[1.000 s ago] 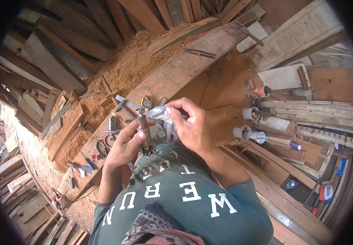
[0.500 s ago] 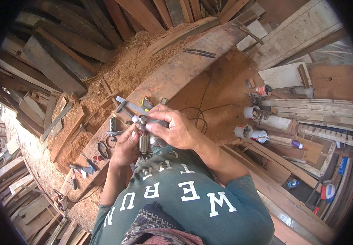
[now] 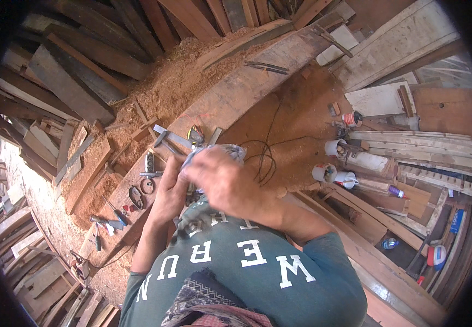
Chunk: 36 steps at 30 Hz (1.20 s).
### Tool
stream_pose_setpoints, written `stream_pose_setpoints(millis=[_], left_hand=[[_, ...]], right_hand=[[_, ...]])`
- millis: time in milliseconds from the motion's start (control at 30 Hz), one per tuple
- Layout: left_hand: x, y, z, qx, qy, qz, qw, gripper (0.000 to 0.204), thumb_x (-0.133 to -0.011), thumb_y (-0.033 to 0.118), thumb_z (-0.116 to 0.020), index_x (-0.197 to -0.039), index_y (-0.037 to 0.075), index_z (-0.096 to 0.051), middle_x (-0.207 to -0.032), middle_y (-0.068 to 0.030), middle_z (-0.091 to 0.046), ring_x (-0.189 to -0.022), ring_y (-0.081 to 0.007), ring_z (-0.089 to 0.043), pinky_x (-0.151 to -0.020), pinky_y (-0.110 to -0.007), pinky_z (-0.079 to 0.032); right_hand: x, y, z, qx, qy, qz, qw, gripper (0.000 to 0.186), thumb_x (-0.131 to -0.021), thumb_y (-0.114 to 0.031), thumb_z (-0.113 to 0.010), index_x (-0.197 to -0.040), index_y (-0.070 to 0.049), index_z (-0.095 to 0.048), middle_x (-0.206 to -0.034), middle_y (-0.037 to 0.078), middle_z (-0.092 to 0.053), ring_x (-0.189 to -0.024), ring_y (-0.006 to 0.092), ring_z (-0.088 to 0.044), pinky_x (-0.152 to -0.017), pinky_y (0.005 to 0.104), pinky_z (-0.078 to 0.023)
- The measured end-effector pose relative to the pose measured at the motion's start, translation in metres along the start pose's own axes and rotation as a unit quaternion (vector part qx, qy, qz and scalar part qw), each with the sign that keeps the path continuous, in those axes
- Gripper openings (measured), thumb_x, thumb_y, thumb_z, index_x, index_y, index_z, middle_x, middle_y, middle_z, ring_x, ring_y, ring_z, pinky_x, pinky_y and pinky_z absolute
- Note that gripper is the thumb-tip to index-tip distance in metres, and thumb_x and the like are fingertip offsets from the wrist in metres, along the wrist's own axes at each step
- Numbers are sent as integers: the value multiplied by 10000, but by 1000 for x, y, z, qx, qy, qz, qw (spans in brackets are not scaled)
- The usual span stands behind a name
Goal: The person cleans and reassembles internal components of a wood planer, wiping down a metal part with a cloth, applying adhesive or lubricant to the assembly, and inserting the motor and gear mechanism into the tool housing using a screwdriver.
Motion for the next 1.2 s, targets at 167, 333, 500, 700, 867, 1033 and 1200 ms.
stream_pose_setpoints(millis=[167,333,500,700,867,1033,1200], left_hand=[[-2,-22,-2,159,17,27,987,242,-1157,277,-524,-1279,68,-534,-1153,-12,-581,-1059,-106,-542,-965,-288,-466],[-3,-25,-7,227,-13,87,970,260,-1109,328,-593,-1222,98,-553,-1091,4,-605,-945,-95,-576,-838,-264,-488],[-7,-27,-12,338,-14,113,934,460,-1114,316,-565,-1457,13,-519,-1311,-127,-681,-1170,-202,-706,-976,-357,-590],[-14,-14,-19,387,48,200,899,338,-1158,277,-501,-1394,55,-595,-1203,-42,-691,-1078,-142,-680,-941,-336,-569],[-23,-11,-12,394,103,160,899,283,-1145,312,-539,-1293,83,-615,-1114,-51,-716,-987,-165,-714,-882,-359,-599],[-37,-33,24,400,193,92,891,284,-1120,353,-591,-1242,98,-622,-1068,-58,-727,-1006,-218,-721,-930,-412,-576],[-46,-20,16,444,225,21,867,242,-1116,282,-606,-1240,74,-611,-1145,-83,-721,-1090,-231,-703,-1038,-434,-537]], right_hand=[[5,20,22,-142,89,-130,977,107,-987,-34,-732,-1083,-1,-765,-1028,104,-687,-901,208,-691,-805,346,-570],[31,87,6,-302,120,-375,868,209,-1066,-107,-643,-1141,56,-750,-1053,70,-748,-926,125,-684,-825,282,-554],[17,71,-8,-246,-7,-274,929,321,-999,-157,-728,-1217,79,-725,-1055,155,-702,-1020,236,-696,-907,346,-534],[9,86,-9,-168,9,-282,945,230,-987,-98,-754,-1139,74,-753,-1002,104,-716,-944,156,-678,-845,297,-531],[24,106,3,-264,100,-381,880,137,-1042,-111,-688,-1072,6,-753,-974,34,-738,-909,95,-678,-811,278,-549],[51,121,-18,-511,167,-372,757,119,-1109,-125,-599,-1155,-48,-678,-979,-9,-713,-880,75,-653,-815,260,-562],[46,82,-32,-477,98,-288,825,174,-1095,-98,-569,-1163,2,-693,-1176,77,-687,-1079,123,-614,-966,283,-488]])
Point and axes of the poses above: each hand's wrist, its own x-axis away from the middle knuckle, its own z-axis out of the back of the hand, y = z × x, the point moved 6 cm from there along -x, towards the middle knuckle
